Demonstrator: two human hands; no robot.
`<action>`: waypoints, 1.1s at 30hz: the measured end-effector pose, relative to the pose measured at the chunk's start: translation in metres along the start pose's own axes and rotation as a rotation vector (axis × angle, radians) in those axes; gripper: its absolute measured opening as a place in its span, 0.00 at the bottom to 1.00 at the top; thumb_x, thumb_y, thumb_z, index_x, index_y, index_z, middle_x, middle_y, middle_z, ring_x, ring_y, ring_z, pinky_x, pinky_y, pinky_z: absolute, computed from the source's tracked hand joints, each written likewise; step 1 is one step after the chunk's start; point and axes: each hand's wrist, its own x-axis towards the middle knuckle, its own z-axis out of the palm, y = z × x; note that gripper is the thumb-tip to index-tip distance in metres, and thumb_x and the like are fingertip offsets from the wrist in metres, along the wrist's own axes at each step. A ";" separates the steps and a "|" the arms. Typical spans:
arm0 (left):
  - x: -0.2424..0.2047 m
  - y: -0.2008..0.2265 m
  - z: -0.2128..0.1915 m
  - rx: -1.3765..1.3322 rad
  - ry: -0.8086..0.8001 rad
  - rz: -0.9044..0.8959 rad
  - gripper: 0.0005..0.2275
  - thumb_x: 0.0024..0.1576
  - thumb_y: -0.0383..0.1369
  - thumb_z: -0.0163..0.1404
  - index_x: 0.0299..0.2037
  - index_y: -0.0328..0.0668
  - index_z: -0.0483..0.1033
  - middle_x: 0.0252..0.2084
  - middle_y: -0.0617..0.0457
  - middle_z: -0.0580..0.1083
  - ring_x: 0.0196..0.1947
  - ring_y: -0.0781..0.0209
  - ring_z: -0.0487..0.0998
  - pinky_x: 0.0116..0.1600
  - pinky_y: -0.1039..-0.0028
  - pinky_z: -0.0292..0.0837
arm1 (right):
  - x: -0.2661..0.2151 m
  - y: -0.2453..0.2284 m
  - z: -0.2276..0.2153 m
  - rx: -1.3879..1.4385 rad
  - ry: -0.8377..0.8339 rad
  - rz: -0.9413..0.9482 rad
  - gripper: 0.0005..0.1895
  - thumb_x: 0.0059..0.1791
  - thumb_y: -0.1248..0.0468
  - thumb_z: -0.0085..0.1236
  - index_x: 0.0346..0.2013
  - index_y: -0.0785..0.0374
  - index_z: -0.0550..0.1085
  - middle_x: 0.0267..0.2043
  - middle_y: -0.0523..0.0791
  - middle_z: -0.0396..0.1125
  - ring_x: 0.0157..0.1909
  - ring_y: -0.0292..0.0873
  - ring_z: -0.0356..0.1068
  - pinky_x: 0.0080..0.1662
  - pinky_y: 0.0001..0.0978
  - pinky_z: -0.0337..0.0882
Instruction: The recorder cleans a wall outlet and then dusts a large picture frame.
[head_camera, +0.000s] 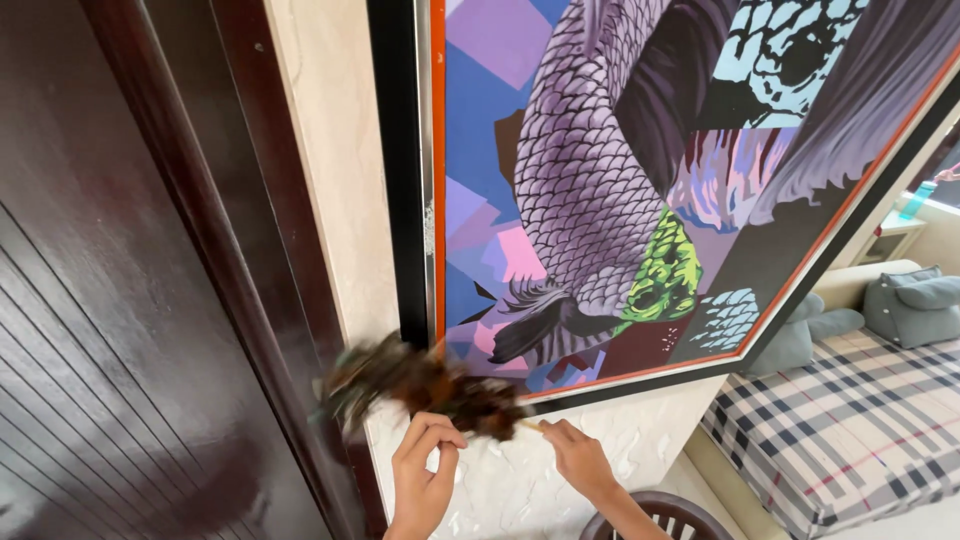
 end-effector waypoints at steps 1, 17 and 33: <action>-0.002 -0.005 -0.002 0.000 -0.002 -0.042 0.05 0.52 0.17 0.49 0.28 0.33 0.76 0.35 0.51 0.72 0.32 0.62 0.75 0.39 0.76 0.72 | 0.002 -0.006 -0.002 0.107 0.135 0.086 0.17 0.47 0.72 0.56 0.50 0.57 0.74 0.35 0.44 0.70 0.31 0.48 0.74 0.29 0.39 0.73; -0.010 -0.017 0.004 -0.104 -0.005 -0.036 0.05 0.51 0.16 0.48 0.27 0.31 0.76 0.34 0.51 0.73 0.32 0.62 0.74 0.39 0.75 0.70 | 0.041 -0.037 -0.017 -0.089 0.024 0.072 0.20 0.47 0.71 0.54 0.53 0.51 0.77 0.32 0.44 0.69 0.30 0.49 0.73 0.27 0.41 0.72; -0.008 -0.017 -0.027 -0.093 -0.068 -0.107 0.05 0.50 0.16 0.48 0.27 0.31 0.75 0.33 0.50 0.72 0.30 0.63 0.74 0.37 0.76 0.70 | 0.007 -0.016 0.001 0.131 0.328 0.230 0.09 0.50 0.68 0.53 0.45 0.62 0.76 0.36 0.50 0.70 0.32 0.53 0.70 0.33 0.40 0.69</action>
